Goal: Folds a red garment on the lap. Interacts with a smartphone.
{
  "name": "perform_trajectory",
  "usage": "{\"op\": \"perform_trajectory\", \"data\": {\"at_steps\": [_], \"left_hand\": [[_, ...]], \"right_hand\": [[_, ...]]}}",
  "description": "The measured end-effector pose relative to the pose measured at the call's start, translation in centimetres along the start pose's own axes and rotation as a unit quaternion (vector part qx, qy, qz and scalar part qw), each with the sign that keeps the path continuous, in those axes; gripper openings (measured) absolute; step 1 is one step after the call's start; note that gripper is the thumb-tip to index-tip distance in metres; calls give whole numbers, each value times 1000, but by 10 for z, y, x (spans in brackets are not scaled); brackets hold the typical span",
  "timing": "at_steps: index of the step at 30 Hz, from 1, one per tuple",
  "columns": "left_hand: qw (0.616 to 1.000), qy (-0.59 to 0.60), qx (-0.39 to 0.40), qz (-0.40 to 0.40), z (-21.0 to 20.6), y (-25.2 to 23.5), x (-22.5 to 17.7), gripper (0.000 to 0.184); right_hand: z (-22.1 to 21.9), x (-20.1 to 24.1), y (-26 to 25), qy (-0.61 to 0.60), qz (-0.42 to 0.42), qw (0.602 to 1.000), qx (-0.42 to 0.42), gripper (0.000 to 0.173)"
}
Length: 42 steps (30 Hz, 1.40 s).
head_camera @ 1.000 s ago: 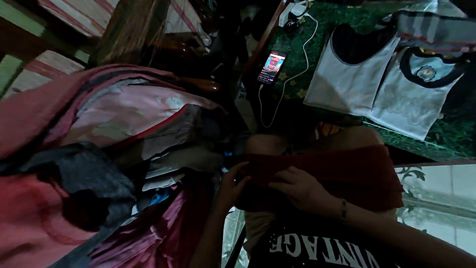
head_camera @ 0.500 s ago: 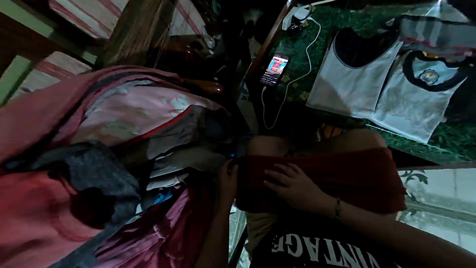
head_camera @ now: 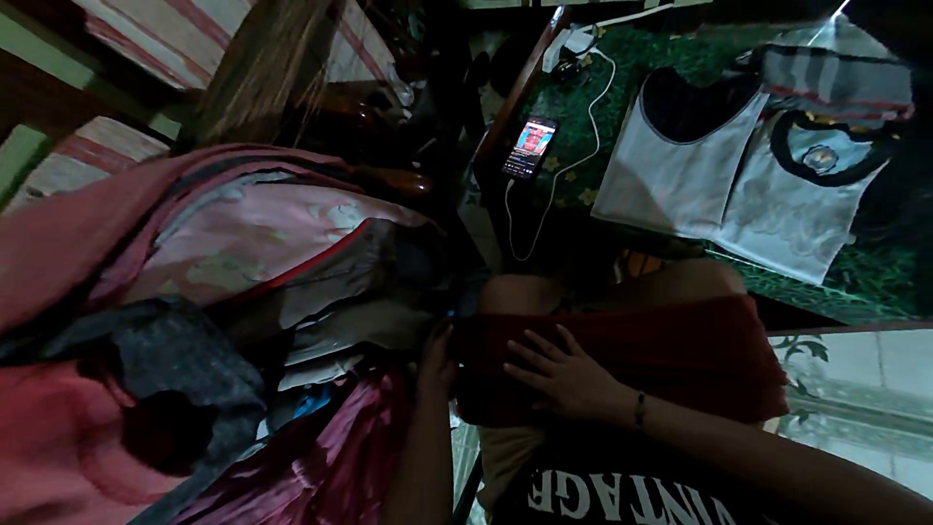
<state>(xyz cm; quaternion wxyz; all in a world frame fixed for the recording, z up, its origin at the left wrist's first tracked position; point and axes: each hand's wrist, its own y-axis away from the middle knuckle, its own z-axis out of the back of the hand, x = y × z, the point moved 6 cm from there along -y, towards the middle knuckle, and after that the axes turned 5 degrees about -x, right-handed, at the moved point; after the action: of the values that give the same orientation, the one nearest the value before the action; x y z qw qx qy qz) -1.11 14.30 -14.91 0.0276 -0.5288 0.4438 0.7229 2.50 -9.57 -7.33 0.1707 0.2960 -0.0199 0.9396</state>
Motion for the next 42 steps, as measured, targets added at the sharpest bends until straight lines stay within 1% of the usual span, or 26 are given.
{"op": "perform_trajectory", "data": {"at_steps": [2,4,5,7,9,10,11,12,14,16,17,19,20,22,24,25,27,30,34,37,39,41,42], "left_hand": [[1000,28,-9,-7,2,2,-1,35],[1000,13,-16,-13,4,4,-2,35],[999,-17,-25,-21,4,6,-3,35],[989,-128,-51,-48,4,11,-10,36],[964,-242,-55,-97,1,23,-20,43],[948,-286,-46,-132,-3,33,-25,47],[928,-326,-31,-179,-8,48,-31,51],[897,-373,-20,-234,-15,67,-38,54],[825,-440,-2,-355,-33,102,-43,56],[763,-449,34,-464,-52,128,-34,55],[739,-454,58,-495,-61,135,-25,54],[698,-490,86,-515,-76,140,-6,52],[679,-526,90,-505,-80,139,4,54],[647,-583,73,-486,-83,134,15,61],[640,-603,60,-473,-83,133,16,70],[638,-605,56,-473,-83,133,16,74],[629,-609,51,-480,-83,134,16,82],[622,-607,49,-492,-84,136,16,86],[614,-605,34,-505,-83,135,16,89],[612,-609,31,-504,-83,136,17,89],[609,-607,27,-509,-81,134,17,89],[610,-608,28,-507,-80,134,17,89],[611,-607,26,-508,-79,135,15,88]], "right_hand": [[-1,0,0,3,6,1000,-5,66],[-1,1,0,5,7,1000,-1,66],[0,1,1,5,6,1000,2,66],[4,1,6,3,3,1000,0,66],[12,-1,16,4,-2,1000,-25,66],[17,-4,23,7,-10,999,-39,66],[24,-8,31,14,-23,998,-54,66],[31,-13,40,25,-36,996,-75,65],[43,-27,60,46,-71,991,-103,63],[52,-43,82,68,-111,985,-112,61],[55,-51,93,77,-134,983,-102,61],[61,-69,114,101,-169,975,-107,64],[64,-78,125,113,-189,969,-112,65],[68,-97,145,141,-231,955,-121,68],[74,-114,163,145,-269,940,-154,68],[76,-122,170,126,-295,932,-169,69],[76,-139,181,63,-337,916,-209,70],[76,-161,193,-57,-373,888,-263,72],[73,-181,200,-205,-406,844,-283,71],[71,-186,204,-281,-414,819,-280,69],[65,-189,207,-347,-437,783,-275,69],[60,-190,210,-411,-481,720,-286,68],[55,-192,212,-430,-506,695,-277,70]]}}
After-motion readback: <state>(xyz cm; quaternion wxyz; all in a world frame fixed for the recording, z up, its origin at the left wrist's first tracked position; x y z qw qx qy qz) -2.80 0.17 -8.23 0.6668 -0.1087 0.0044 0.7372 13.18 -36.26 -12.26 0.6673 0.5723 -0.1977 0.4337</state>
